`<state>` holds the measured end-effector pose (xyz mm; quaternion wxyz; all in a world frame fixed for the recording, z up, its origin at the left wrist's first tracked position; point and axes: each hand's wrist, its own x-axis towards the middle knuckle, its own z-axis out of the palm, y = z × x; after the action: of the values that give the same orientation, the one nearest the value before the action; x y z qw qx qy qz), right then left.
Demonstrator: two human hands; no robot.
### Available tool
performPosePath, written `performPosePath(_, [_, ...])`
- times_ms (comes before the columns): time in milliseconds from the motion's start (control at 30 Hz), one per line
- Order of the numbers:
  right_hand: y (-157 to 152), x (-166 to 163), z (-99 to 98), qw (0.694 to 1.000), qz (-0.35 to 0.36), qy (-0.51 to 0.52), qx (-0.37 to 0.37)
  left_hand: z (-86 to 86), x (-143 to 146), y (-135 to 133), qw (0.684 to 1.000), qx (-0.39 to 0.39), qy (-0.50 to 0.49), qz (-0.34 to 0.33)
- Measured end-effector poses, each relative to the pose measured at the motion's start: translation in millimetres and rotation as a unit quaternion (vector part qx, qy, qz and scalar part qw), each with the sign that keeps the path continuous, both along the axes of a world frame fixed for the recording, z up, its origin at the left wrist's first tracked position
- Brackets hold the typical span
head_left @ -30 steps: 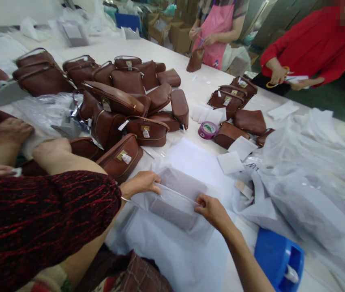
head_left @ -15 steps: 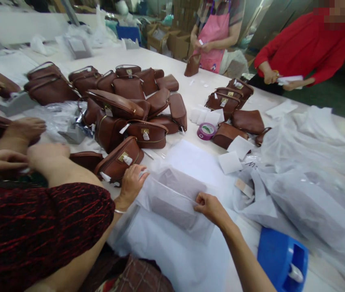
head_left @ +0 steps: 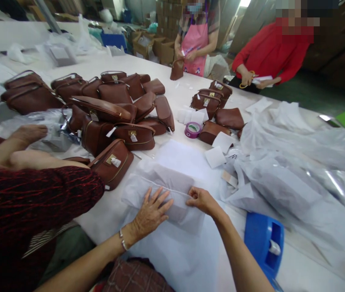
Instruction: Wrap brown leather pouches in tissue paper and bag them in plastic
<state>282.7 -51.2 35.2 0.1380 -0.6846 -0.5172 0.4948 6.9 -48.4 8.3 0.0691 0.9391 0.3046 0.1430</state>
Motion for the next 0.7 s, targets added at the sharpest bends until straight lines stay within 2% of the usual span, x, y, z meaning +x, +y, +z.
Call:
performPosePath(133, [-20, 20, 2.5, 0.999, -0.021, 0.019, -0.031, -8.0, -1, 0, 1.000, -0.002, -0.012, 0.006])
performPosePath(267, [-39, 38, -4.3, 0.996, -0.064, -0.010, -0.053, -12.0, 1, -1, 0.999, 0.009, -0.032, 0.015])
performPosePath(367, [-55, 45, -2.6, 0.989, -0.120, -0.074, -0.031, -12.5, 4, -1, 0.998, 0.027, -0.050, 0.025])
performPosePath(467, [-89, 47, 14.3, 0.968, -0.195, -0.155, 0.029, -11.8, 6, 0, 0.997, 0.035, -0.064, 0.030])
performPosePath(533, [-124, 49, 28.3, 0.937, -0.275, -0.201, 0.078, -11.5, 7, 0, 0.996, 0.031, -0.079, 0.035])
performPosePath(600, [-164, 56, 37.3, 0.884, -0.392, -0.231, 0.109, -12.2, 8, 0, 0.994, 0.021, -0.101, 0.043])
performPosePath(667, [-204, 68, 38.8, 0.826, -0.497, -0.245, 0.103, -13.8, 10, 1, 0.991, 0.007, -0.124, 0.047])
performPosePath(700, [-223, 77, 37.4, 0.810, -0.525, -0.245, 0.089, -14.6, 11, 1, 0.990, 0.001, -0.133, 0.047])
